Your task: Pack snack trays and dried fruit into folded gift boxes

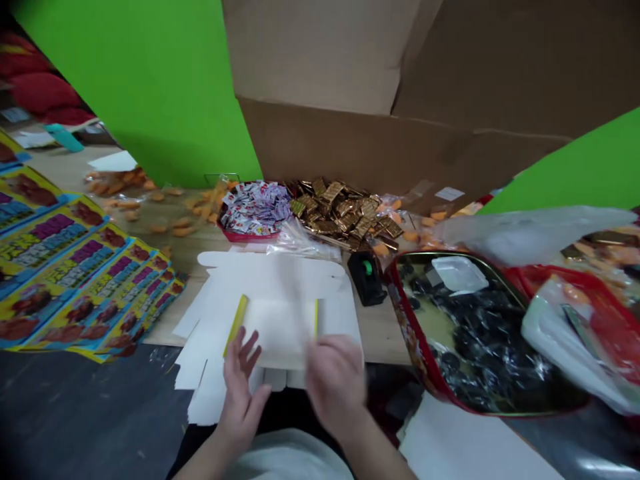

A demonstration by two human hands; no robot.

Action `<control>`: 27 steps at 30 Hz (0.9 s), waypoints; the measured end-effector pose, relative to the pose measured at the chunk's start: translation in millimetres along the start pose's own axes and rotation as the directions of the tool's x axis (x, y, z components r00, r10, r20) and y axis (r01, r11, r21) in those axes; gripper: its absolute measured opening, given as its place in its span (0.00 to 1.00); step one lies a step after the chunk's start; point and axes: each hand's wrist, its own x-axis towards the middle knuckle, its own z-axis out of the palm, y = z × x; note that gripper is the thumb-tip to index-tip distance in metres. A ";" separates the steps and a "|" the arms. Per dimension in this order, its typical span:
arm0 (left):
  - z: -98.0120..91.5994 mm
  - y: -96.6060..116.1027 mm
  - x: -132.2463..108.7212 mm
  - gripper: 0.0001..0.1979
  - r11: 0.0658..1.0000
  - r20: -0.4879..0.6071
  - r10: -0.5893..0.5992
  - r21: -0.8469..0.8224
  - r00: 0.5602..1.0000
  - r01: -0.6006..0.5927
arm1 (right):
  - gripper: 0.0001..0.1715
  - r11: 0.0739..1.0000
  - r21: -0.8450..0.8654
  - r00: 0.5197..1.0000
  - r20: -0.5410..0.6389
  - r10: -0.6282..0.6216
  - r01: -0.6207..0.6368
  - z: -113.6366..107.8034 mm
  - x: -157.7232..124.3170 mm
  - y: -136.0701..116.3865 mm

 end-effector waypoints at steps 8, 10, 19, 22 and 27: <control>-14.0 -19.6 18.1 0.39 0.889 0.262 0.049 0.428 0.964 -0.161 | 0.07 0.976 -0.216 0.818 0.568 0.089 0.043 52.2 -10.6 -11.3; -11.0 -26.6 22.9 0.34 0.792 0.462 0.038 0.527 0.886 -0.309 | 0.08 0.984 -0.168 0.892 0.450 0.031 0.050 26.1 -3.2 3.2; 1.1 -25.2 32.6 0.24 0.613 0.633 -0.138 0.659 0.762 -0.436 | 0.19 0.441 -0.737 0.802 -0.227 0.553 -0.512 -106.6 77.7 205.7; 0.5 -25.2 34.0 0.24 0.629 0.612 -0.134 0.660 0.779 -0.410 | 0.14 0.405 -0.757 0.773 -0.203 0.601 -0.513 -112.4 86.4 242.7; -10.5 -9.8 48.6 0.19 0.790 0.575 0.047 0.479 0.817 -0.383 | 0.15 0.379 -0.763 0.767 -0.227 0.600 -0.523 -129.2 83.3 238.9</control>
